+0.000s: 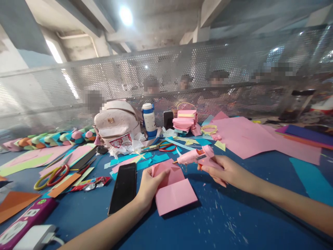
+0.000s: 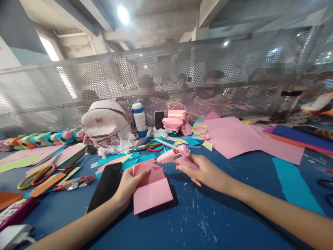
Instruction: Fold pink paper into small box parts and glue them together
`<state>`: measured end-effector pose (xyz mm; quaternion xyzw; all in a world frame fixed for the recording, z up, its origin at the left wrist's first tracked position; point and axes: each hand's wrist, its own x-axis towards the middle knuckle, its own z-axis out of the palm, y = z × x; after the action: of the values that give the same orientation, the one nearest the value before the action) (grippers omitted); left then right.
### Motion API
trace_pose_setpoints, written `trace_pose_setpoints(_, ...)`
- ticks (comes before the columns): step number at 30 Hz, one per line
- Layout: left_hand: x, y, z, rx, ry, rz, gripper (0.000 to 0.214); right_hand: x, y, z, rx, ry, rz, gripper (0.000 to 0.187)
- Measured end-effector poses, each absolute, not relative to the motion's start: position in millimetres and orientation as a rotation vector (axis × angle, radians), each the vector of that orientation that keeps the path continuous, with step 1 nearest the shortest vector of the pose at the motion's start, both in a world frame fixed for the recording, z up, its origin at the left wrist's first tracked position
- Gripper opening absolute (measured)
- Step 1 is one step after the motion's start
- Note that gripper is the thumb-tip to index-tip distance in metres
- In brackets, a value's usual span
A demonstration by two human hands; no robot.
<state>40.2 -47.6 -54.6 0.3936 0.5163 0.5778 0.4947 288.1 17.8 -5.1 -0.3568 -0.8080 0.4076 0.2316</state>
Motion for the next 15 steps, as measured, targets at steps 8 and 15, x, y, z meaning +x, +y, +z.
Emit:
trace_pose_setpoints(8, 39.5, -47.2, -57.6, 0.953, 1.246, 1.398, 0.041, 285.9, 19.9, -1.8, -0.91, -2.224, 1.074, 0.042)
trace_pose_setpoints(15, 39.3, -46.1, -57.5, 0.95, 1.25, 1.396, 0.043, 285.0, 19.0, -7.5, -0.876, -2.173, 1.164, 0.047)
